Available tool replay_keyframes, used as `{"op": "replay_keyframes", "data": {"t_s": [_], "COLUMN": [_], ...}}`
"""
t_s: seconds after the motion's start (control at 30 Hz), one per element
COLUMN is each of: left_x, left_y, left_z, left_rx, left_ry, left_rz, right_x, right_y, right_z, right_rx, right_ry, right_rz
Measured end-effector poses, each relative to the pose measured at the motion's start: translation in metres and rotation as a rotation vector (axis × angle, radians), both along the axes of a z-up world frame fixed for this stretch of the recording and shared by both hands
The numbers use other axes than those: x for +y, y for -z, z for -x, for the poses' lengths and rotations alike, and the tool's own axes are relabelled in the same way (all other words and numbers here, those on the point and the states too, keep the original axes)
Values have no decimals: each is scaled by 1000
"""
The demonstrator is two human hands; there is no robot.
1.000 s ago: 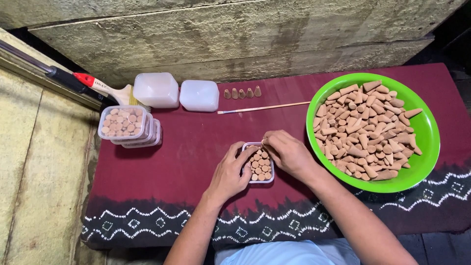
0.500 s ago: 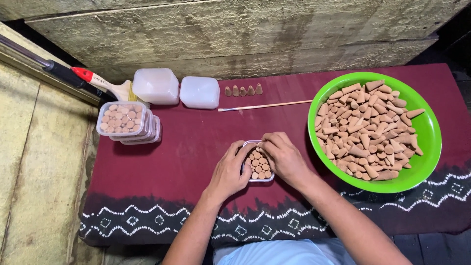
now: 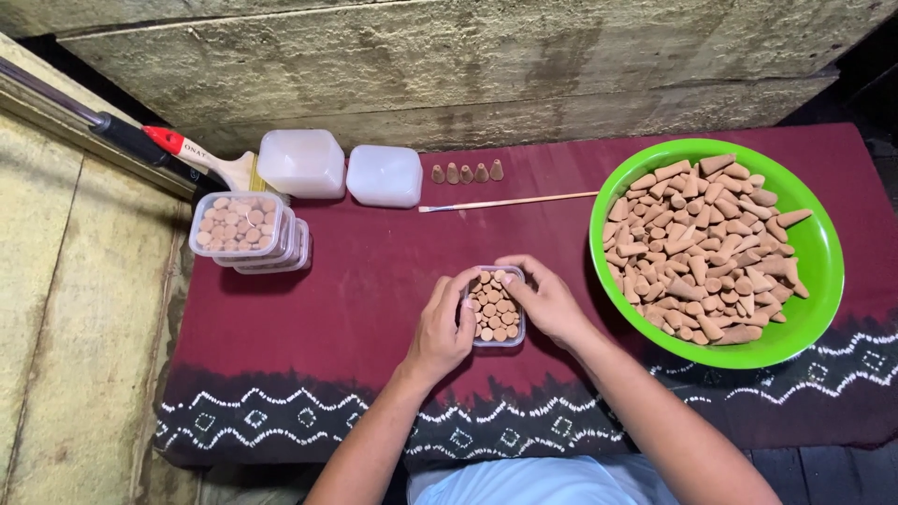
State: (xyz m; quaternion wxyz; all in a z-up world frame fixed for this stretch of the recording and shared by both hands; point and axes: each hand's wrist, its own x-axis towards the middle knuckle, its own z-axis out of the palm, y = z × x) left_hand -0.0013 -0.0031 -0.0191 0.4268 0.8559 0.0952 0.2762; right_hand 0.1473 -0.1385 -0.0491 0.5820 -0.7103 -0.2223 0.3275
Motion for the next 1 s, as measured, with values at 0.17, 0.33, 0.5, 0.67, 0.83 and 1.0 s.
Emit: {"op": "replay_keyframes", "data": {"t_s": [0.17, 0.33, 0.5, 0.67, 0.83, 1.0], "left_x": [-7, -1, 5, 1, -2, 0], "left_y": [-12, -23, 6, 14, 5, -4], "left_z": [-10, -34, -60, -63, -59, -55], "left_rx": [-125, 62, 156, 72, 83, 54], "left_ry": [-44, -43, 72, 76, 62, 45], "left_rz": [-75, 487, 304, 334, 429, 394], "right_x": [6, 17, 19, 19, 18, 16], "right_y": [-27, -6, 18, 28, 17, 7], "right_z": [11, -1, -13, -15, -12, -8], "right_rx": [174, 73, 8, -16, -45, 73], "right_ry": [21, 141, 238, 244, 224, 154], "right_rz": [-188, -322, -362, -383, -409, -488]}}
